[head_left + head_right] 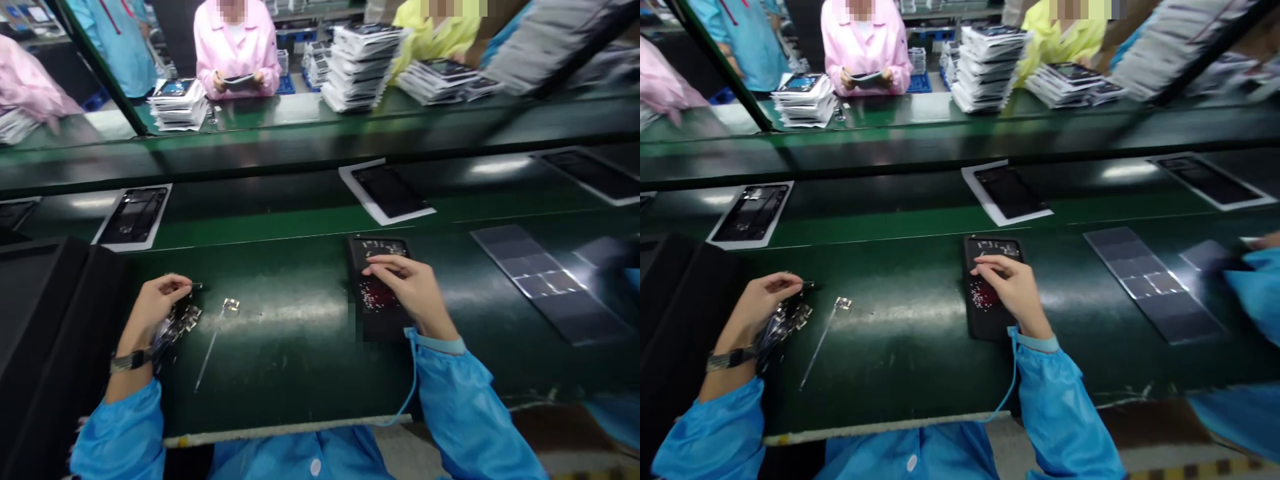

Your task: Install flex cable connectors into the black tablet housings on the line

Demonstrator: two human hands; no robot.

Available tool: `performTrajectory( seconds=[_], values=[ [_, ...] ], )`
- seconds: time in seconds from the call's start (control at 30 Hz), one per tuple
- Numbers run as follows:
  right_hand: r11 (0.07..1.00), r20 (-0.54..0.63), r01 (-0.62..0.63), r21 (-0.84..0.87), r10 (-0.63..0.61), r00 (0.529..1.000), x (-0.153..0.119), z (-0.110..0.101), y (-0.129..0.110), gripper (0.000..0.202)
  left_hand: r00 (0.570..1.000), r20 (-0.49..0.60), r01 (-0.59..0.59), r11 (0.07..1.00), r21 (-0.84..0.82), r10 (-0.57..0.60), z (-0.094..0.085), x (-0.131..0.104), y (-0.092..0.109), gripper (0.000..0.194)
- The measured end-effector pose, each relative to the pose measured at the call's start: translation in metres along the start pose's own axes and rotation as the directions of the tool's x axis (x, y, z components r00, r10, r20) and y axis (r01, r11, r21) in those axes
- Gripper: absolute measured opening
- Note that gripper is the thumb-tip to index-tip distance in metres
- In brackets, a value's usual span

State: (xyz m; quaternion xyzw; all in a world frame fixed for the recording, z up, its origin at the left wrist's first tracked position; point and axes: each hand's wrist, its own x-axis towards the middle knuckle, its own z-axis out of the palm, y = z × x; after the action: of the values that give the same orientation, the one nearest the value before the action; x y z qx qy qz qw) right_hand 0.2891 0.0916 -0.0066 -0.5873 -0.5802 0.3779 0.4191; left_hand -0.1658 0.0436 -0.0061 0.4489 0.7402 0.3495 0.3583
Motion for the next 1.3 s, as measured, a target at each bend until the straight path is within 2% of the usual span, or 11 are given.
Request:
performTrajectory(
  seconds=[0.13,0.4,0.6,0.7,0.8,0.87,0.93,0.97,1.03,1.13,1.3],
  values=[
    [0.997,0.011,0.072,0.034,-0.073,0.997,-0.001,0.009,-0.001,0.023,1.000,-0.006,-0.017,1.000,-0.013,0.016,-0.005,0.002,0.005,0.031],
    [0.986,0.156,0.075,0.146,-0.097,0.983,-0.008,0.032,-0.011,0.019,0.953,-0.291,-0.178,0.931,-0.318,0.082,-0.005,0.000,0.031,0.025],
    [0.988,0.237,0.119,0.096,-0.139,0.962,-0.016,0.044,-0.025,0.016,0.866,-0.467,-0.305,0.928,-0.216,0.176,-0.026,-0.020,0.052,0.025],
    [0.989,0.279,0.120,0.089,-0.141,0.950,-0.021,0.051,-0.029,0.015,0.868,-0.433,-0.338,0.929,-0.153,0.244,-0.036,-0.037,0.064,0.016],
    [0.987,0.334,0.116,0.108,-0.146,0.931,-0.027,0.061,-0.033,0.015,0.879,-0.411,-0.309,0.945,-0.105,0.242,-0.030,-0.053,0.078,0.013],
    [0.983,0.400,0.103,0.150,-0.155,0.903,-0.032,0.069,-0.036,0.016,0.938,-0.280,-0.232,0.970,-0.076,0.202,-0.012,-0.064,0.085,0.013],
    [0.981,0.496,0.065,0.182,-0.149,0.855,-0.037,0.077,-0.039,0.017,0.986,0.004,-0.168,0.984,-0.065,0.169,0.017,-0.071,0.089,0.017],
    [0.981,0.547,0.043,0.188,-0.141,0.825,-0.040,0.080,-0.040,0.017,0.971,0.170,-0.158,0.984,-0.085,0.171,0.033,-0.073,0.088,0.017],
    [0.983,0.627,0.011,0.183,-0.126,0.768,-0.043,0.086,-0.040,0.016,0.920,0.345,-0.151,0.980,-0.133,0.189,0.063,-0.074,0.083,0.014],
    [0.984,0.680,0.003,0.176,-0.124,0.722,-0.045,0.091,-0.036,0.015,0.885,0.420,-0.152,0.977,-0.150,0.202,0.095,-0.072,0.069,0.009],
    [0.988,0.703,-0.015,0.154,-0.099,0.704,-0.045,0.096,-0.030,0.015,0.866,0.455,-0.157,0.977,-0.141,0.205,0.116,-0.071,0.054,0.004]
  ],
)
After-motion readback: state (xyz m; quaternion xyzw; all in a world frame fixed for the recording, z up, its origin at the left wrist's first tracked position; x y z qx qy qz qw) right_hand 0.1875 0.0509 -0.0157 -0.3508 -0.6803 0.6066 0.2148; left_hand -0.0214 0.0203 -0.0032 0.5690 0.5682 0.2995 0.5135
